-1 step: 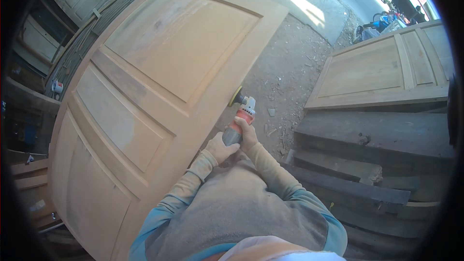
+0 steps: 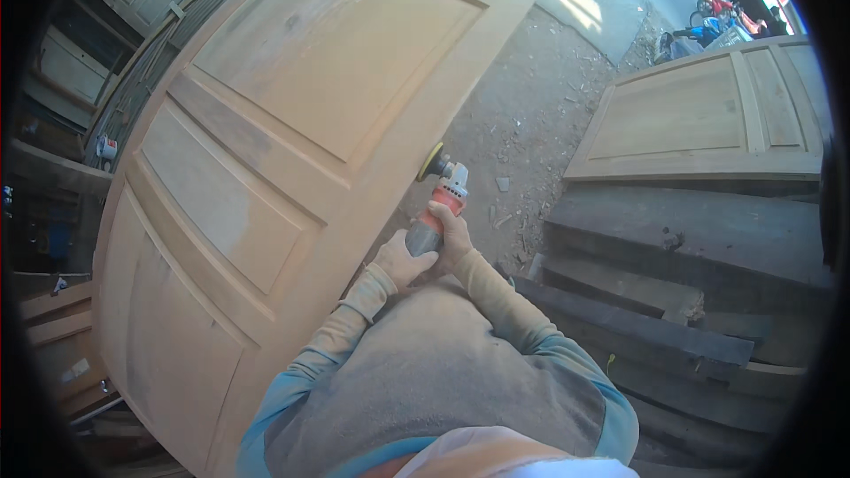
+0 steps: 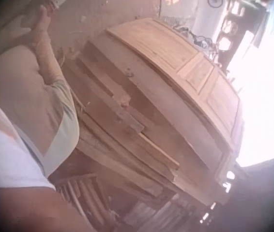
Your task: The person sands the surface and edges of a wooden door using a power sander and a hand-sanding block, then applies a substance to the corner joints with a putty knife.
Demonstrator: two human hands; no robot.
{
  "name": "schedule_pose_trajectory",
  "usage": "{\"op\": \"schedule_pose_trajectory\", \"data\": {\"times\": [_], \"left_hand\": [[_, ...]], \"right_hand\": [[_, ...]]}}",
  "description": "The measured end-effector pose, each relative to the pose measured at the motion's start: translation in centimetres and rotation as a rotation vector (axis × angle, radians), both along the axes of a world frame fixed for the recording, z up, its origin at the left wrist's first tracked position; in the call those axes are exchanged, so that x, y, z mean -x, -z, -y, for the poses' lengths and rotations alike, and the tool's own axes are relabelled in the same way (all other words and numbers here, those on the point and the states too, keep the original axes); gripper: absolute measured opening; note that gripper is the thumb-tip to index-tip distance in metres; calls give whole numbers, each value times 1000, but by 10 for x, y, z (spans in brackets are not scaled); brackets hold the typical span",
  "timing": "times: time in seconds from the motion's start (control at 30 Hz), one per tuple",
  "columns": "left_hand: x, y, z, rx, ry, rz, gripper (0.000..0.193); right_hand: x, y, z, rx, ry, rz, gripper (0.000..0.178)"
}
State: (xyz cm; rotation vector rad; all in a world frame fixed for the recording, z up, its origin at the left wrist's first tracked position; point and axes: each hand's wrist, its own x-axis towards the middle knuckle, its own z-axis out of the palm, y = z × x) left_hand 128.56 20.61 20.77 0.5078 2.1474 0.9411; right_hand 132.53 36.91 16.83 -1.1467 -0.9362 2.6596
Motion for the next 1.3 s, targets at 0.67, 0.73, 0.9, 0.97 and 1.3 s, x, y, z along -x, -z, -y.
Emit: {"op": "schedule_pose_trajectory", "data": {"times": [0.67, 0.73, 0.9, 0.97, 1.3], "left_hand": [[31, -30, -65, 79, -81, 75, 79], [48, -28, -93, 42, -76, 70, 81], [86, -46, -177, -71, -82, 52, 80], [87, -57, -197, -128, -138, 25, 81], [7, -117, -134, -344, -137, -95, 80]], "right_hand": [[32, 6, -68, 51, -23, -36, 43], [47, -11, -82, -36, -20, -15, 43], [85, -19, -177, -85, -32, -109, 41], [88, -38, -198, -156, -9, -98, 39], [21, -129, -132, -352, -110, -197, 64]]}}
